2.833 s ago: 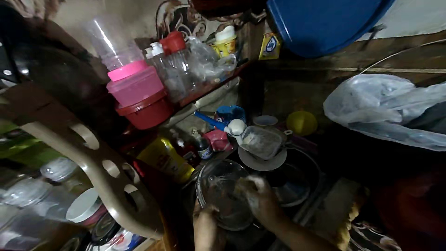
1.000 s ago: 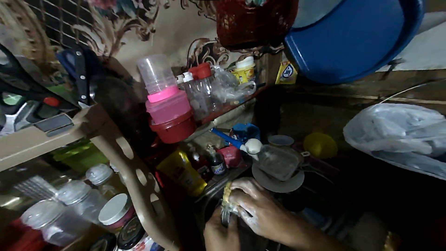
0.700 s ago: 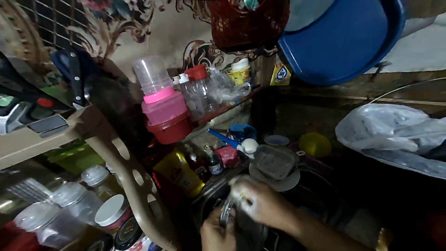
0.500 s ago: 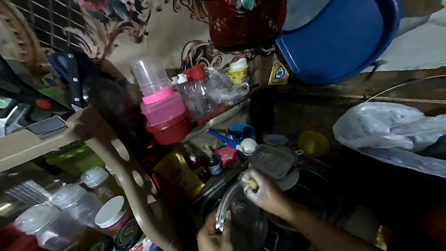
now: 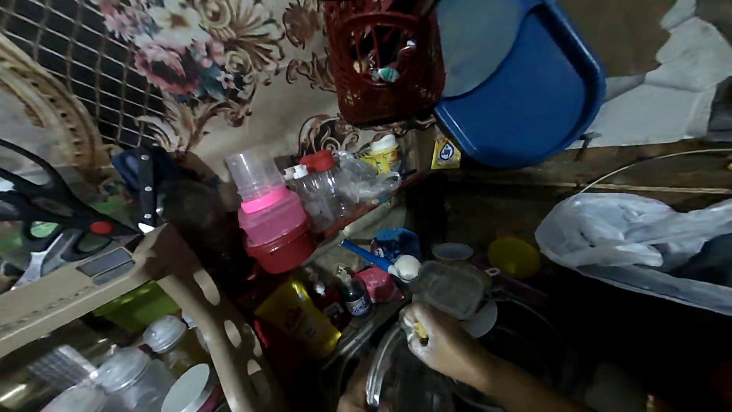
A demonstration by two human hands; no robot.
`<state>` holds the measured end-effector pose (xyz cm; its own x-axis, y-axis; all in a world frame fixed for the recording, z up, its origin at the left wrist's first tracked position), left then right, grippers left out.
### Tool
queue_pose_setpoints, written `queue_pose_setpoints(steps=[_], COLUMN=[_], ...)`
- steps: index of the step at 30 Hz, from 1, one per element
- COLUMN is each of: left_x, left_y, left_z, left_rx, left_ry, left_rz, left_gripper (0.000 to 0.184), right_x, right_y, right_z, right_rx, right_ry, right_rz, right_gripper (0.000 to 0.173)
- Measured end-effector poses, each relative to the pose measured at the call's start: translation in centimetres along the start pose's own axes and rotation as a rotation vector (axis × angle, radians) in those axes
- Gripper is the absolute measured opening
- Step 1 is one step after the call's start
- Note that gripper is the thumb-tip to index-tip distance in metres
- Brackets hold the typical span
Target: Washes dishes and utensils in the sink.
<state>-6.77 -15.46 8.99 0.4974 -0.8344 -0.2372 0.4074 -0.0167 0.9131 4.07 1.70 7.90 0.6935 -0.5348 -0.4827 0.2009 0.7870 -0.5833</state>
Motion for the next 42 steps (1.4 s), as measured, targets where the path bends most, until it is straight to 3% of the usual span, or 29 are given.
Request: queue_pose_setpoints(steps=[3,4,5,8,10,12,14,15,18,20,22,24,25,26,29,30,32,35,36,37,40,42], left_x=[-0.3,-0.1,0.1,0.8,0.9,0.5,0.4,0.5,1.1,1.3,0.9,0.5,0.4,0.5,1.0,1.1,1.0,0.6,0.6,0.5,1.0,1.0], left_y=[0.6,0.4,0.2,0.1,0.9,1.3,1.0,0.8,0.8,0.7,0.6,0.2,-0.1,-0.2,-0.2,-0.1,-0.1,-0.2,-0.4,-0.6,-0.6,-0.5], left_z=[-0.1,-0.4,-0.5,-0.4,-0.1,-0.3,-1.0,-1.2,-1.3,-1.3,-1.3,-1.5,-1.6,-1.7,-1.7,-1.7,-1.5,-1.5,-1.7,-1.9,-2.0,-2.2], left_rx=[-0.096,-0.102,-0.08,-0.011,-0.017,-0.042,-0.037,0.001,0.105,0.114,0.097,0.099,0.121,0.157,0.23,0.225,0.207,0.161,0.18,0.215,0.371,0.413], left_ry=[-0.031,0.012,0.046,0.066,-0.024,-0.057,0.053,0.095,0.177,0.141,0.084,0.115,0.141,0.163,0.166,0.163,0.122,0.095,0.122,0.154,0.228,0.345], left_rz=[0.057,0.032,-0.006,-0.095,-0.02,0.09,0.145,0.158,0.092,0.06,0.114,0.167,0.166,0.152,0.061,0.05,0.095,0.244,0.249,0.247,0.162,0.079], left_gripper=[0.026,0.024,0.025,0.031,0.039,0.044,0.025,0.021,0.025,0.029,0.034,0.022,0.018,0.019,0.033,0.034,0.033,0.022,0.019,0.019,0.028,0.026], right_x=[0.4,0.4,0.4,-0.2,-0.5,-0.3,-0.1,-0.1,-0.7,-1.0,-0.5,0.0,0.0,-0.2,-1.1,-1.3,-1.1,0.0,0.2,0.1,-0.6,0.1], right_y=[-2.7,-2.7,-2.1,1.0,0.3,-2.0,-3.6,-3.4,0.0,0.6,-1.4,-3.3,-3.6,-3.1,0.2,0.6,-0.5,-3.7,-4.2,-3.8,0.8,3.7], right_z=[-0.9,-1.1,-0.9,0.1,0.3,0.1,-0.6,-0.7,0.0,0.1,0.0,-0.9,-1.1,-0.9,0.1,0.1,0.2,-1.1,-1.5,-1.6,-0.9,-2.2], right_rx=[0.098,0.085,0.027,-0.102,-0.062,0.04,0.131,0.109,-0.039,-0.029,0.016,0.115,0.129,0.089,-0.04,-0.024,0.034,0.156,0.173,0.136,-0.077,-0.18], right_ry=[0.037,0.043,0.037,-0.02,-0.047,-0.012,0.019,0.02,-0.009,0.001,0.008,0.016,0.011,0.013,0.009,0.032,0.08,-0.008,-0.033,-0.02,-0.004,0.052], right_rz=[0.463,0.485,0.382,-0.152,-0.189,0.138,0.474,0.459,-0.115,-0.245,-0.004,0.398,0.458,0.371,-0.171,-0.223,-0.075,0.444,0.519,0.47,-0.156,-0.457], right_gripper=[0.008,0.008,0.014,0.029,0.03,0.02,0.007,0.008,0.021,0.022,0.016,0.009,0.008,0.011,0.017,0.016,0.013,0.009,0.009,0.01,0.018,0.022])
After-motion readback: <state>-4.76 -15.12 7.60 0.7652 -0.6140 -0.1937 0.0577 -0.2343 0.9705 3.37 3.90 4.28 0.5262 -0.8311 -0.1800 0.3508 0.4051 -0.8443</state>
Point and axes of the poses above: each hand's wrist, its own x-axis away from the middle knuckle, its own z-axis out of the back of the hand, y = z × x, the point moved 2 cm from there along -x, towards the middle knuckle, and after that the axes turned 4 degrees about x, right-handed, at the moved point
